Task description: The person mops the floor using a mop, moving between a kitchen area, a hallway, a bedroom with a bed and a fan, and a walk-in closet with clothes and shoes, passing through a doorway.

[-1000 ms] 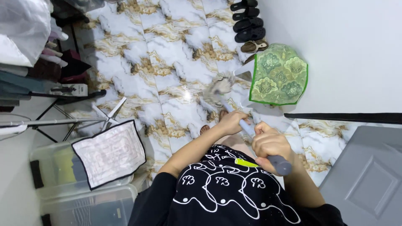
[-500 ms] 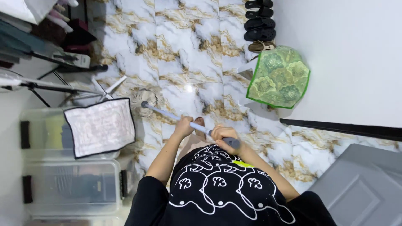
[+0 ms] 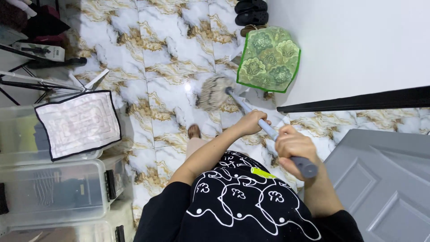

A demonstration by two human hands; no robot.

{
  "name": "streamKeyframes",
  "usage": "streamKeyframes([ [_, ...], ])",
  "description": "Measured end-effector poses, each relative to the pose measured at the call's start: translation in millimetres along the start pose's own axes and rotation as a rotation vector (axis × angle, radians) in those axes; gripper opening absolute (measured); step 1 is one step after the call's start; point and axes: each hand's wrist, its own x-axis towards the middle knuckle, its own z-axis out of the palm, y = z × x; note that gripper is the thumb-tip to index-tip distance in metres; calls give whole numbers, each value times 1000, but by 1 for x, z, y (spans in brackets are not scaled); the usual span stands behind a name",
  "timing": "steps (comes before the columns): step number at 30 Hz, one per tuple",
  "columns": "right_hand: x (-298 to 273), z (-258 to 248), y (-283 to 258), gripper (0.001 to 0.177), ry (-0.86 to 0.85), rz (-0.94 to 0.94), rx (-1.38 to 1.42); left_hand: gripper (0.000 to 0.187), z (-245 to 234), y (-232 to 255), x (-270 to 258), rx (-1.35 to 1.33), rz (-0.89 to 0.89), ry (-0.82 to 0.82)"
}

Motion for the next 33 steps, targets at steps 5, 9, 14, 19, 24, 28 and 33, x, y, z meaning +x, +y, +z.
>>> streamKeyframes([
  [5, -16, -4, 7, 33, 65, 9, 111, 24, -11, 14, -14, 200, -111, -40],
  [9, -16, 7, 43, 31, 69, 3, 258, 20, -42, -12, -50, 277, -285, -46],
  [14, -13, 80, 112, 24, -23, 23, 348, 21, -86, -90, -134, 356, -387, 128],
  [19, -9, 167, 150, 14, -283, -48, 285, 24, -118, -143, -230, 547, -645, 213],
  [24, -5, 156, 132, 7, -284, -54, 247, 26, -113, -133, -222, 580, -714, 195],
  [28, 11, 81, 91, 12, -129, -19, 232, 25, -84, -93, -141, 330, -482, 235],
  [33, 19, 63, -1, 21, 144, -64, 42, 8, -51, -21, -76, 126, -139, 149],
])
